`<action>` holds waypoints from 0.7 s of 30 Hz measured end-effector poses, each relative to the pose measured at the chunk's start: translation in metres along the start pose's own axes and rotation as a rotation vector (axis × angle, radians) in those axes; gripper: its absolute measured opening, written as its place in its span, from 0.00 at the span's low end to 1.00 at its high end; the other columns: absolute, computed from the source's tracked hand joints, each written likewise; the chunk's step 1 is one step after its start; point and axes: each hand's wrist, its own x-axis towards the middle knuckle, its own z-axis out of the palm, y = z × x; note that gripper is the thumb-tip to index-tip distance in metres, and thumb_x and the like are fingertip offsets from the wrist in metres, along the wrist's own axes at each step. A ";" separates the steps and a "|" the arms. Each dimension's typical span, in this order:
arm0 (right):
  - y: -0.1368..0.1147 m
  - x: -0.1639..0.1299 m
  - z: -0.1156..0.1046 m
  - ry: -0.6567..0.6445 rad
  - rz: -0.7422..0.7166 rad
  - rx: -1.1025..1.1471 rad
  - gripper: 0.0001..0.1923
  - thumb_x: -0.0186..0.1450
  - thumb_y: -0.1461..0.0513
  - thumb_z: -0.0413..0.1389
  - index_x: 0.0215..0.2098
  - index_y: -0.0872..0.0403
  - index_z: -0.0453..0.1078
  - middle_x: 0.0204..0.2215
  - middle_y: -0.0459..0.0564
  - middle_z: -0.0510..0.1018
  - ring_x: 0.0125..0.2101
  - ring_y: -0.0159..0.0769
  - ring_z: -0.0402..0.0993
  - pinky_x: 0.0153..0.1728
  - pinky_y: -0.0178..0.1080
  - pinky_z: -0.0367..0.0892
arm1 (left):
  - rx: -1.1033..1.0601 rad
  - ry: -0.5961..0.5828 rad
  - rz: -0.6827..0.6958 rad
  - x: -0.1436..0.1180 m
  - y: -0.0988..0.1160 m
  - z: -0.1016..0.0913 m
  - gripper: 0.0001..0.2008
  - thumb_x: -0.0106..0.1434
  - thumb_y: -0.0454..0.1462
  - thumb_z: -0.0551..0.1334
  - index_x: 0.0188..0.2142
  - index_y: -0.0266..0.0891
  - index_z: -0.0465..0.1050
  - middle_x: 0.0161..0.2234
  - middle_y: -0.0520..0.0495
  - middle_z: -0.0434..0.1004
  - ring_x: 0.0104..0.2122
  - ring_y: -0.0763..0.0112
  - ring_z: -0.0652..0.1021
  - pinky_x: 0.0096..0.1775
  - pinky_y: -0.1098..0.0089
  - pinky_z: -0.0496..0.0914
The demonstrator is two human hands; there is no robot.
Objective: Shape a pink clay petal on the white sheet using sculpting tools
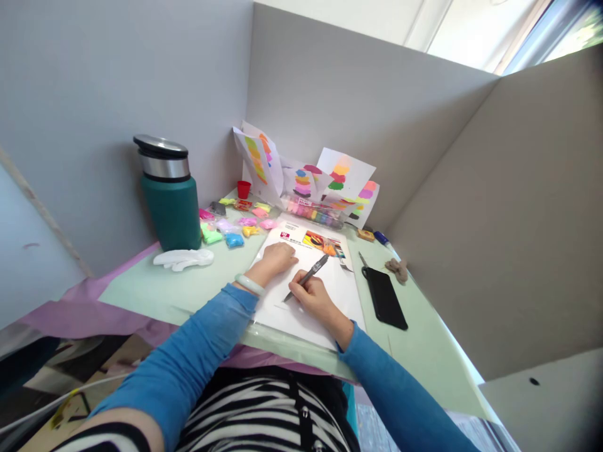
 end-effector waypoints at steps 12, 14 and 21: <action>-0.001 0.000 -0.001 -0.027 -0.012 -0.010 0.09 0.61 0.60 0.52 0.24 0.53 0.62 0.15 0.40 0.64 0.17 0.27 0.57 0.21 0.31 0.55 | 0.003 0.017 0.012 0.001 -0.001 0.001 0.18 0.61 0.46 0.54 0.44 0.42 0.76 0.46 0.41 0.76 0.46 0.59 0.75 0.44 0.67 0.68; -0.002 -0.001 -0.001 -0.036 -0.008 -0.007 0.10 0.61 0.59 0.52 0.24 0.53 0.62 0.15 0.40 0.64 0.17 0.27 0.58 0.21 0.31 0.55 | 0.004 0.022 0.016 0.000 -0.001 0.001 0.18 0.61 0.46 0.54 0.44 0.42 0.75 0.46 0.41 0.76 0.46 0.59 0.75 0.43 0.66 0.68; -0.004 -0.001 -0.001 -0.071 0.009 0.015 0.11 0.62 0.59 0.52 0.24 0.54 0.62 0.15 0.40 0.65 0.17 0.26 0.58 0.21 0.31 0.56 | 0.003 0.022 0.020 0.000 -0.001 0.001 0.17 0.62 0.46 0.54 0.42 0.41 0.76 0.46 0.41 0.76 0.46 0.60 0.75 0.45 0.66 0.68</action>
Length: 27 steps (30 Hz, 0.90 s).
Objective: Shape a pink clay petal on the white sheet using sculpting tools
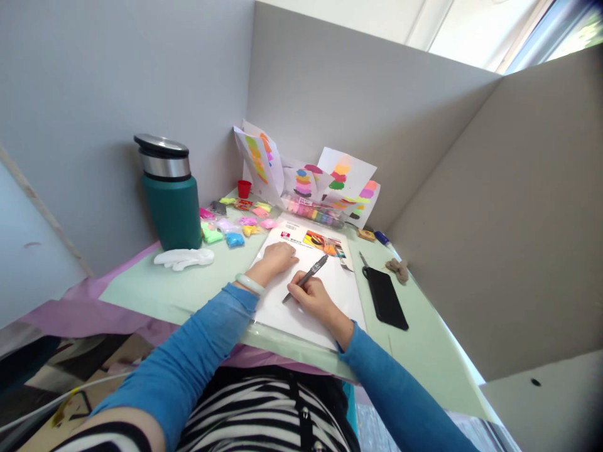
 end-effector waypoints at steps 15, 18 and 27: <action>0.004 0.001 0.000 0.028 -0.009 -0.008 0.09 0.61 0.60 0.52 0.24 0.54 0.61 0.15 0.39 0.63 0.17 0.26 0.57 0.21 0.31 0.54 | 0.008 0.007 0.005 0.000 0.000 -0.001 0.17 0.61 0.45 0.54 0.42 0.42 0.76 0.45 0.41 0.77 0.45 0.59 0.76 0.43 0.66 0.69; 0.004 0.002 0.000 0.039 -0.010 -0.015 0.09 0.61 0.60 0.52 0.24 0.54 0.61 0.15 0.39 0.62 0.17 0.26 0.56 0.21 0.31 0.54 | 0.005 0.005 0.002 0.000 0.000 0.000 0.18 0.61 0.45 0.54 0.43 0.42 0.76 0.45 0.41 0.77 0.45 0.59 0.76 0.43 0.66 0.69; 0.004 0.002 0.000 0.044 -0.013 -0.019 0.09 0.61 0.60 0.52 0.24 0.54 0.61 0.15 0.39 0.63 0.17 0.26 0.57 0.21 0.31 0.54 | -0.004 0.012 0.002 0.000 0.000 0.000 0.17 0.61 0.45 0.54 0.43 0.42 0.76 0.45 0.42 0.77 0.45 0.59 0.76 0.43 0.67 0.69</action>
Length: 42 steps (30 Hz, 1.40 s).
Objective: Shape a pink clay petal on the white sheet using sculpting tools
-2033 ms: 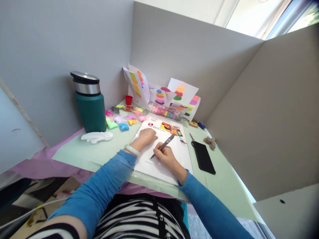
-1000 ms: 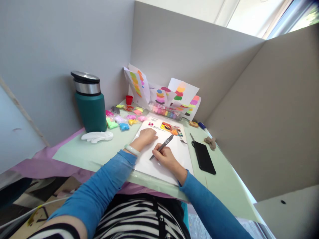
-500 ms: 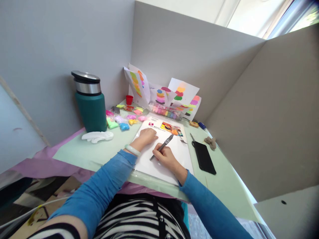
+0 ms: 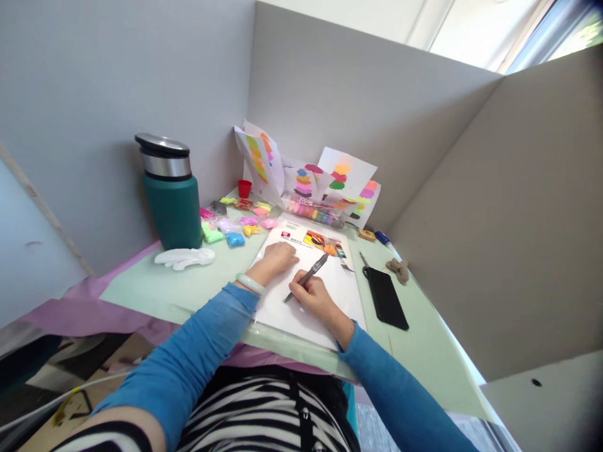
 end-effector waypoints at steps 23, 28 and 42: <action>0.001 0.000 0.000 0.011 -0.013 -0.013 0.09 0.61 0.60 0.52 0.24 0.53 0.61 0.15 0.40 0.62 0.18 0.26 0.56 0.21 0.31 0.53 | 0.002 -0.013 -0.005 -0.001 0.001 -0.002 0.18 0.61 0.45 0.54 0.44 0.42 0.76 0.46 0.41 0.76 0.45 0.60 0.75 0.43 0.67 0.68; 0.001 0.000 0.000 0.013 0.003 -0.023 0.08 0.61 0.60 0.51 0.24 0.53 0.61 0.15 0.40 0.63 0.18 0.27 0.57 0.20 0.31 0.54 | -0.004 -0.008 0.003 -0.002 0.000 -0.003 0.18 0.62 0.45 0.54 0.43 0.41 0.76 0.46 0.41 0.76 0.45 0.60 0.75 0.44 0.67 0.68; 0.000 0.000 -0.001 -0.002 0.007 0.002 0.08 0.59 0.60 0.52 0.23 0.53 0.61 0.14 0.40 0.62 0.18 0.27 0.56 0.21 0.31 0.54 | -0.011 -0.017 -0.003 0.000 0.000 -0.001 0.17 0.62 0.45 0.54 0.42 0.41 0.76 0.45 0.41 0.76 0.45 0.58 0.76 0.43 0.65 0.69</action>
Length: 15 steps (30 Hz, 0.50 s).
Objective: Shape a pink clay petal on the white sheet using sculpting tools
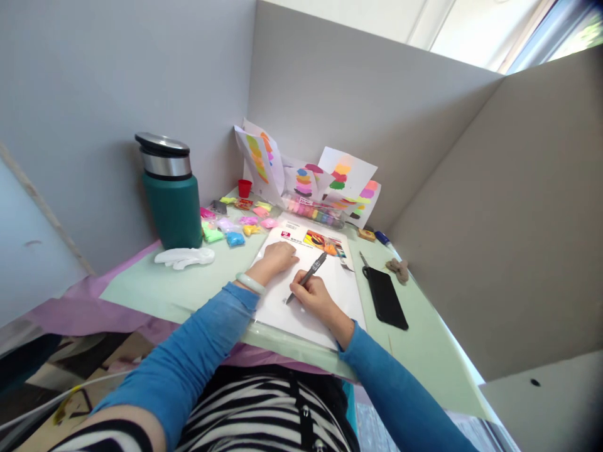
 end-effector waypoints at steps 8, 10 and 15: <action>0.002 0.001 0.001 0.018 0.000 -0.020 0.09 0.60 0.59 0.51 0.24 0.53 0.60 0.14 0.40 0.62 0.18 0.27 0.56 0.20 0.31 0.53 | 0.009 0.016 0.003 0.001 -0.001 0.002 0.16 0.62 0.45 0.54 0.41 0.41 0.76 0.45 0.41 0.77 0.45 0.60 0.76 0.43 0.68 0.68; 0.002 0.001 0.001 0.022 -0.003 -0.025 0.09 0.60 0.59 0.51 0.24 0.53 0.60 0.14 0.40 0.62 0.18 0.27 0.56 0.20 0.31 0.53 | 0.007 0.017 0.006 0.000 -0.001 0.002 0.16 0.62 0.45 0.54 0.41 0.41 0.76 0.44 0.41 0.77 0.45 0.60 0.76 0.43 0.67 0.68; -0.001 0.000 0.000 0.023 -0.001 -0.038 0.09 0.60 0.59 0.51 0.24 0.53 0.61 0.14 0.41 0.62 0.18 0.28 0.56 0.20 0.31 0.53 | -0.003 0.004 -0.005 -0.001 0.000 -0.001 0.16 0.62 0.45 0.54 0.41 0.41 0.76 0.46 0.41 0.76 0.46 0.59 0.75 0.44 0.66 0.68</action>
